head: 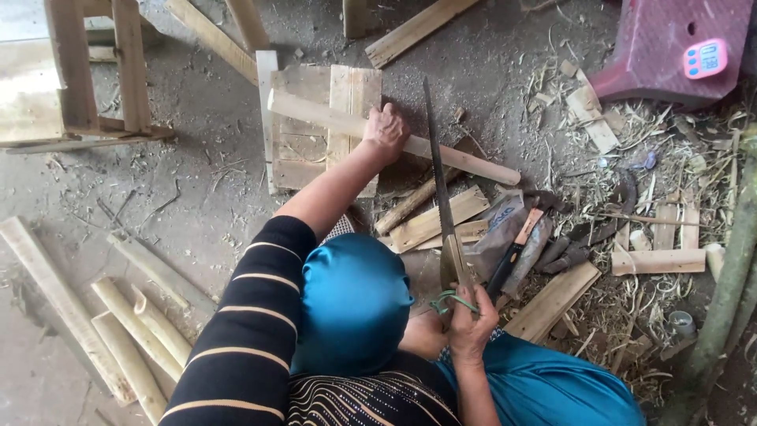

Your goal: A person sitting on the floor uses a hand saw to cut through a cylindrical piece of wood.

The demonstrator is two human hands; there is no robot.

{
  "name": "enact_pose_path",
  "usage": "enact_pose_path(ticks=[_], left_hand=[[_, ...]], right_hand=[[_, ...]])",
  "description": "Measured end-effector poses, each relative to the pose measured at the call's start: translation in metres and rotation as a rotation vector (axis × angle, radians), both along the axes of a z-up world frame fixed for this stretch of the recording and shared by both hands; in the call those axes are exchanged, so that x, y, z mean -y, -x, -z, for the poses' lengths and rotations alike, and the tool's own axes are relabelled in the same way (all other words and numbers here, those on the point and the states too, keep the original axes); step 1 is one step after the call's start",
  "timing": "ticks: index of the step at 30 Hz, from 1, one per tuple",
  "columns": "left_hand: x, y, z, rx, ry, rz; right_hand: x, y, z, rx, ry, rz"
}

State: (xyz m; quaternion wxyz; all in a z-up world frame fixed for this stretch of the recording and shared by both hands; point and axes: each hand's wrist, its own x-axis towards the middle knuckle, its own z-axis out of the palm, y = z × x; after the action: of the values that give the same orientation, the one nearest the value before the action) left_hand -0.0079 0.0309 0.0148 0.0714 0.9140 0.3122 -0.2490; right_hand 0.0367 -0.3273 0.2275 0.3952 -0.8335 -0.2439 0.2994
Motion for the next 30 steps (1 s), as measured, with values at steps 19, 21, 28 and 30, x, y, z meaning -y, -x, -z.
enact_pose_path(ticks=[19,21,28,30], left_hand=[[0.026,0.013,0.007,0.146,-0.276,-0.013],[0.022,0.011,0.005,0.158,-0.243,-0.043],[0.007,-0.003,0.002,0.034,-0.202,-0.05],[0.004,-0.004,0.002,0.066,-0.161,-0.079]], right_hand=[[0.007,0.008,0.012,0.061,-0.087,-0.006],[0.003,0.006,0.012,0.036,-0.079,-0.015],[0.005,0.008,0.01,-0.029,-0.077,-0.007],[0.007,0.006,0.013,0.021,-0.037,-0.021]])
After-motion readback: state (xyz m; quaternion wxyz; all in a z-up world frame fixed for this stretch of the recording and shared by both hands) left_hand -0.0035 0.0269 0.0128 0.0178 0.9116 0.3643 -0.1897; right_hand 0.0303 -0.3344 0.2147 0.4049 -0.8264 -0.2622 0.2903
